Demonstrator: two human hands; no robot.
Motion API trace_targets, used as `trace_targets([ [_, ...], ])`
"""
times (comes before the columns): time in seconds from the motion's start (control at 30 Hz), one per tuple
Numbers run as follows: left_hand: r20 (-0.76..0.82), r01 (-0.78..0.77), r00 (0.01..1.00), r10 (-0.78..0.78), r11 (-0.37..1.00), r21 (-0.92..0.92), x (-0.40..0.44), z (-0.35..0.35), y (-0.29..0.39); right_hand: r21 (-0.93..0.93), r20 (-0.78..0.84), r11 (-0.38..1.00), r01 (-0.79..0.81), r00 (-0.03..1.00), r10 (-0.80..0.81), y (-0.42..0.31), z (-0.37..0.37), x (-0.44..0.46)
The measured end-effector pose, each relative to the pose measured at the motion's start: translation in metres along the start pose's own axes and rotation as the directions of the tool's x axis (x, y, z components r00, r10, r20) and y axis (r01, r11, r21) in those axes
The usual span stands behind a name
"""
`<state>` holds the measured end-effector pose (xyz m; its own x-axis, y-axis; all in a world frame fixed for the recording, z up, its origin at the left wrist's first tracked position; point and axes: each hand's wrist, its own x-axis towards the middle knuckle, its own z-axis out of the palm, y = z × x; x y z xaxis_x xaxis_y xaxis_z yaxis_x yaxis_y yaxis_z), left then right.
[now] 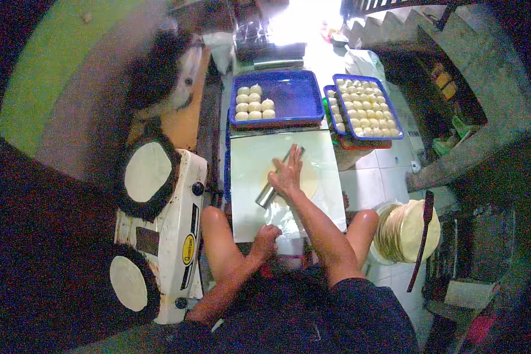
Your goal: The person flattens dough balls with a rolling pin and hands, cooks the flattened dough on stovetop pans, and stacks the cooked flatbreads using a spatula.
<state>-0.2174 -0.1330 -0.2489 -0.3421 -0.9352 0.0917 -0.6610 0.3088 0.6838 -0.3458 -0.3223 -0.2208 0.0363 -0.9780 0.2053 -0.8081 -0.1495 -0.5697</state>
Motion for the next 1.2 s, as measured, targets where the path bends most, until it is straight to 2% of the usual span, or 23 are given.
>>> trace_targets([
  [0.1,-0.002,-0.034,0.999,0.034,0.999,0.006,-0.002,0.006,-0.007,0.266,0.105,0.963,-0.038,0.994,0.010,0.004,0.014,0.004],
  [0.17,0.012,-0.050,0.999,0.050,0.999,0.010,-0.005,0.014,-0.016,0.009,0.241,0.998,0.069,0.968,-0.069,0.001,0.007,-0.005],
  [0.23,0.041,-0.060,0.997,0.059,0.998,0.023,-0.006,0.021,-0.025,-0.268,0.361,0.947,0.175,0.930,-0.069,-0.015,-0.009,-0.017],
  [0.27,0.028,-0.054,0.998,0.054,0.998,0.015,-0.005,0.019,-0.024,-0.267,0.307,0.940,0.214,0.943,-0.128,-0.015,-0.012,-0.025],
  [0.37,0.022,-0.026,0.999,0.026,0.999,0.022,-0.004,0.012,-0.018,-0.168,0.356,0.930,0.327,0.900,-0.252,-0.008,-0.027,-0.042],
  [0.4,0.036,-0.009,0.999,0.008,0.999,0.043,-0.004,0.008,-0.015,-0.124,0.369,0.947,0.295,0.900,-0.232,-0.009,-0.032,-0.046],
  [0.5,0.088,0.005,0.996,-0.011,0.998,0.070,-0.001,0.006,-0.015,-0.127,0.288,0.923,0.364,0.904,-0.317,0.007,-0.033,-0.054],
  [0.53,0.108,0.004,0.994,-0.012,0.997,0.075,0.000,0.007,-0.019,-0.074,0.271,0.937,0.340,0.912,-0.309,0.013,-0.029,-0.056],
  [0.63,0.107,-0.082,0.991,0.079,0.996,0.023,0.001,0.009,-0.028,-0.126,0.408,0.973,0.191,0.905,-0.125,0.005,-0.057,-0.053],
  [0.67,0.088,-0.081,0.993,0.079,0.997,0.014,0.003,0.003,-0.023,-0.137,0.419,0.971,0.197,0.899,-0.123,0.012,-0.055,-0.051],
  [0.8,0.055,-0.055,0.997,0.057,0.997,-0.049,0.008,-0.016,0.008,-0.090,0.320,0.991,0.099,0.945,-0.065,0.016,-0.054,-0.051],
  [0.9,0.074,-0.017,0.997,0.022,0.998,-0.065,0.010,-0.020,0.015,0.032,0.190,0.996,0.087,0.978,-0.092,0.025,-0.033,-0.041],
  [0.93,0.081,-0.004,0.997,0.009,0.998,-0.062,0.011,-0.021,0.016,-0.028,0.169,0.989,0.149,0.975,-0.142,0.031,-0.028,-0.041],
  [1.03,0.083,0.019,0.996,-0.013,0.997,-0.073,0.011,-0.013,0.007,-0.189,0.192,0.969,0.160,0.974,-0.123,0.017,-0.037,-0.033],
  [1.07,0.091,0.071,0.994,-0.059,0.989,-0.129,0.010,-0.018,0.012,-0.262,0.099,0.943,0.204,0.978,-0.184,0.018,-0.033,-0.030],
  [1.17,0.177,0.094,0.982,-0.073,0.989,-0.113,0.017,-0.029,0.020,-0.242,-0.091,0.917,0.316,0.934,-0.346,0.033,-0.010,-0.016],
  [1.2,0.144,-0.031,0.988,0.048,0.992,-0.118,0.017,-0.022,0.006,-0.225,-0.128,0.918,0.328,0.924,-0.361,0.034,-0.009,-0.010],
])
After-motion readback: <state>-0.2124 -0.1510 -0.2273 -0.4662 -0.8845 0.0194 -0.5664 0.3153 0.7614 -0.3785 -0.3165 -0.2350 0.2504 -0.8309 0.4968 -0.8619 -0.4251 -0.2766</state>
